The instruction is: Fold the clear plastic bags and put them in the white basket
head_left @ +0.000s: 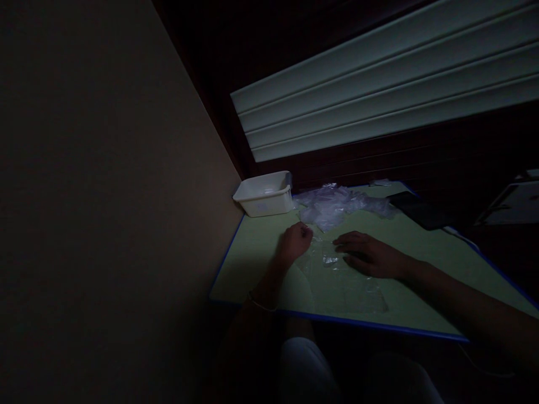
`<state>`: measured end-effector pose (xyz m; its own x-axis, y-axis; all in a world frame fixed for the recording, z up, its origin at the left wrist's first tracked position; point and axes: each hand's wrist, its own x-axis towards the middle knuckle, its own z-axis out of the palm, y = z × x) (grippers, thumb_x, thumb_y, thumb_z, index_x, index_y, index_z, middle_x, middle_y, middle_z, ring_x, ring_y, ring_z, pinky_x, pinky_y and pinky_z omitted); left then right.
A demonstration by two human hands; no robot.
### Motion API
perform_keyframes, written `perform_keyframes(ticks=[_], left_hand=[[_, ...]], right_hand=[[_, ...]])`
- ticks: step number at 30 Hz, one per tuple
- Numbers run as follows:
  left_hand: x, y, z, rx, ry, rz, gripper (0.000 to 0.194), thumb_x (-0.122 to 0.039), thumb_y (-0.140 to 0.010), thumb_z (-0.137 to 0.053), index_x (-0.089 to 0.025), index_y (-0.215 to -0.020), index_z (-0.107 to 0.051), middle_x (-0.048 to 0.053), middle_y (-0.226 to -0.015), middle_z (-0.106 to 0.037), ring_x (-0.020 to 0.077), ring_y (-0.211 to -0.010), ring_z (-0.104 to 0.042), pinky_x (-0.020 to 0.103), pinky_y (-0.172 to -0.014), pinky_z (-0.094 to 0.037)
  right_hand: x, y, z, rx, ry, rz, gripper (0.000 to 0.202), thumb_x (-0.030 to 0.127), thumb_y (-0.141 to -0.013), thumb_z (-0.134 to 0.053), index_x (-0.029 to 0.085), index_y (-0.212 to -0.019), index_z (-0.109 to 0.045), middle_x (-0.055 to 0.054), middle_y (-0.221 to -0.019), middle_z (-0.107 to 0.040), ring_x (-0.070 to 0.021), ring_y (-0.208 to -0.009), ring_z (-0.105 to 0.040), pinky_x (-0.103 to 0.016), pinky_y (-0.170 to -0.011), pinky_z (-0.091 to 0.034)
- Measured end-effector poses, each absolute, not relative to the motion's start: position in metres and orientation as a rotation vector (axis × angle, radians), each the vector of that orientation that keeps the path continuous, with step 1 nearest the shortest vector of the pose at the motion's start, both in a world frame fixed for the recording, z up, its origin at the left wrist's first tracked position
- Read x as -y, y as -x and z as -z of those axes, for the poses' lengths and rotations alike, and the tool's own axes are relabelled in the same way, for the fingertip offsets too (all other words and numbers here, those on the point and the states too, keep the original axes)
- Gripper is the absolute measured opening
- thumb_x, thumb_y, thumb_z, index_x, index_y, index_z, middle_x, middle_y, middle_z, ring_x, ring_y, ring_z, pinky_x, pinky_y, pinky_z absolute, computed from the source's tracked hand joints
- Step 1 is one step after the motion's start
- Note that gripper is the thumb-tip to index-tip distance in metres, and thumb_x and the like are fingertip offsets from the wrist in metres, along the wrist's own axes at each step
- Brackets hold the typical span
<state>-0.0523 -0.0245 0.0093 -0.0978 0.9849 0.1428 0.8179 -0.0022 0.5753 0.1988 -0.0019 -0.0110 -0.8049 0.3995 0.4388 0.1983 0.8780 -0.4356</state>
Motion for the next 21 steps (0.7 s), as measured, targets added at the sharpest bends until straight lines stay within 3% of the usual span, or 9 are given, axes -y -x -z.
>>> perform_keyframes(ticks=[12, 21], left_hand=[[0.054, 0.033, -0.017, -1.866, -1.974, -0.784, 0.018, -0.034, -0.091, -0.049, -0.025, -0.098, -0.063, 0.001, -0.094, -0.072, 0.0173, -0.087, -0.068, 0.030, -0.082, -0.054], [0.073, 0.038, -0.006, -1.718, -2.246, -0.756, 0.040, -0.018, -0.080, -0.051, -0.021, -0.119, -0.057, 0.004, -0.120, -0.067, 0.0199, -0.111, -0.062, 0.034, -0.105, -0.046]], right_hand=[[0.000, -0.199, 0.015, 2.509, 0.440, -0.500, 0.034, 0.032, -0.089, -0.058, 0.025, -0.120, -0.067, -0.011, -0.124, -0.066, -0.0289, -0.118, -0.058, -0.050, -0.099, -0.046], [0.004, -0.199, 0.008, 2.481, 0.448, -0.535, 0.032, 0.031, -0.089, -0.057, 0.024, -0.119, -0.067, -0.011, -0.125, -0.065, -0.0280, -0.117, -0.058, -0.048, -0.099, -0.047]])
